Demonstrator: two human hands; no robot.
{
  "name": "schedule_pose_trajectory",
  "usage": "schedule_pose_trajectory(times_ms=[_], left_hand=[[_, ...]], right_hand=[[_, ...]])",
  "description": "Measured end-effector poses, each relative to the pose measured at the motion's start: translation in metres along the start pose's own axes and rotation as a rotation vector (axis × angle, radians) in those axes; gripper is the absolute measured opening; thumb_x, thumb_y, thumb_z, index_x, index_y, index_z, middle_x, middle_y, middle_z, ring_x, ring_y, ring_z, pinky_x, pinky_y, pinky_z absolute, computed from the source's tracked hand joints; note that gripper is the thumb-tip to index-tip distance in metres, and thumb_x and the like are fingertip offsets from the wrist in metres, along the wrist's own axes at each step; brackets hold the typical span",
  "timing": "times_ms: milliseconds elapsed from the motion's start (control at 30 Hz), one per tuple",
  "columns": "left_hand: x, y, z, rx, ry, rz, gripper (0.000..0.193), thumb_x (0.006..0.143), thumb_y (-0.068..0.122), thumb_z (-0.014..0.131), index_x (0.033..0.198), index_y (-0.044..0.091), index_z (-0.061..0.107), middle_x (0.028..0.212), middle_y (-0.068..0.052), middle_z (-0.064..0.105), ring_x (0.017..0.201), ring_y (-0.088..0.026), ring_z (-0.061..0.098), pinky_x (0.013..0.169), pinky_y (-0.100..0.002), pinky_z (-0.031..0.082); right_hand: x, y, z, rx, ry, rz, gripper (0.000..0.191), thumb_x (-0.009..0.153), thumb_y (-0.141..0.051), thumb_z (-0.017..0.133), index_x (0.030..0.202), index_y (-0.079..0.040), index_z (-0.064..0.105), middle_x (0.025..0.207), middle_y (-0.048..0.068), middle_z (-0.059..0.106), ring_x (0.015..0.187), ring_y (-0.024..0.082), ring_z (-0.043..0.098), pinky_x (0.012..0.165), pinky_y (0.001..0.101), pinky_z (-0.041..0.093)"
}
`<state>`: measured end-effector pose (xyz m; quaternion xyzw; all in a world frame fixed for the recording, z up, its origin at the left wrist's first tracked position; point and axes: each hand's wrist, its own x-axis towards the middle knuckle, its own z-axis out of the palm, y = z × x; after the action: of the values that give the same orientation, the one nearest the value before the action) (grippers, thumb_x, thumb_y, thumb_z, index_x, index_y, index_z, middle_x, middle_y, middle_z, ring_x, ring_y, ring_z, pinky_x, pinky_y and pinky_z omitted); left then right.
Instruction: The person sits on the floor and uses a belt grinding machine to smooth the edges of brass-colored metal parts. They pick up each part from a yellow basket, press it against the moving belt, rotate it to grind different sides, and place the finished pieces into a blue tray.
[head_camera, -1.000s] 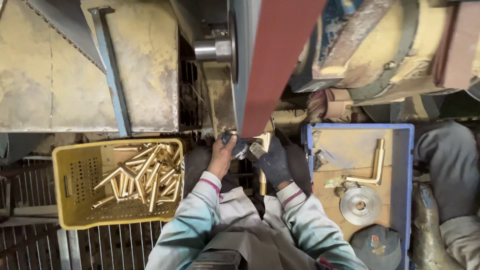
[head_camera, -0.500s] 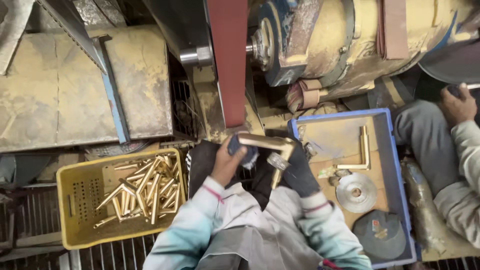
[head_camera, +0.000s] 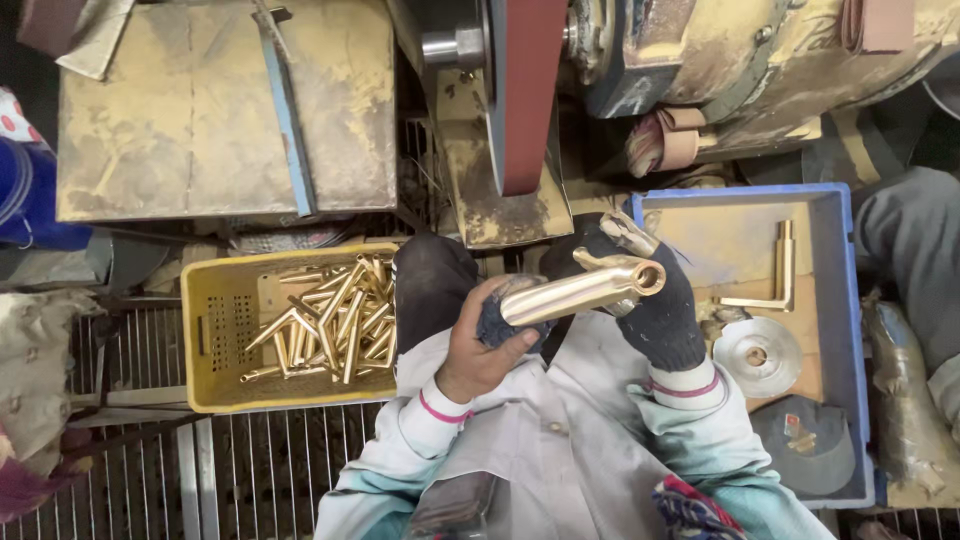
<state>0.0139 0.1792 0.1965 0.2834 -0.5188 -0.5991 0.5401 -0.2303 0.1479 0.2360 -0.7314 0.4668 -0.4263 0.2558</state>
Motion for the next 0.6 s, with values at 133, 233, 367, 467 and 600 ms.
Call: schedule_pose_trajectory(times_ms=[133,233,367,467,600], left_hand=[[-0.01,0.017,0.004,0.022,-0.014,0.049,0.062,0.101,0.01,0.073,0.15,-0.002,0.038,0.144,-0.018,0.059,0.135,-0.025,0.059,0.117,-0.039,0.047],[-0.015,0.026,0.009,-0.017,-0.03,0.064,0.06,0.102,0.01,0.072,0.149,-0.002,0.038,0.145,-0.019,0.058,0.136,-0.026,0.058,0.119,-0.039,0.047],[-0.021,0.028,0.012,-0.069,-0.007,0.017,0.06,0.101,0.01,0.073,0.149,-0.003,0.039,0.144,-0.019,0.059,0.133,-0.026,0.061,0.117,-0.039,0.049],[-0.028,0.027,0.012,-0.04,0.009,0.005,0.062,0.1,0.01,0.074,0.149,-0.004,0.04,0.143,-0.019,0.06,0.132,-0.025,0.06,0.116,-0.039,0.048],[-0.033,0.027,0.014,-0.055,0.01,-0.03,0.064,0.098,0.01,0.075,0.149,-0.004,0.039,0.142,-0.02,0.06,0.132,-0.026,0.06,0.116,-0.04,0.048]], right_hand=[[0.002,-0.015,-0.002,-0.058,0.022,0.02,0.043,0.09,-0.014,0.075,0.131,-0.003,0.068,0.141,0.013,0.064,0.14,0.03,0.057,0.123,0.044,0.042],[0.001,-0.024,-0.005,-0.017,0.051,0.042,0.048,0.09,-0.01,0.076,0.135,-0.001,0.063,0.137,0.01,0.068,0.135,0.03,0.063,0.123,0.0437,0.044],[-0.001,-0.035,-0.011,-0.11,0.026,0.009,0.048,0.086,-0.008,0.076,0.133,-0.001,0.065,0.14,0.018,0.065,0.137,0.033,0.059,0.118,0.042,0.045],[-0.003,-0.041,-0.014,-0.033,0.038,0.023,0.054,0.087,-0.011,0.077,0.136,0.002,0.059,0.136,0.019,0.064,0.134,0.03,0.059,0.117,0.0412,0.044],[-0.006,-0.044,-0.015,0.133,0.025,0.151,0.058,0.09,-0.011,0.074,0.143,0.001,0.054,0.127,0.011,0.07,0.121,0.024,0.067,0.112,0.0377,0.049]])
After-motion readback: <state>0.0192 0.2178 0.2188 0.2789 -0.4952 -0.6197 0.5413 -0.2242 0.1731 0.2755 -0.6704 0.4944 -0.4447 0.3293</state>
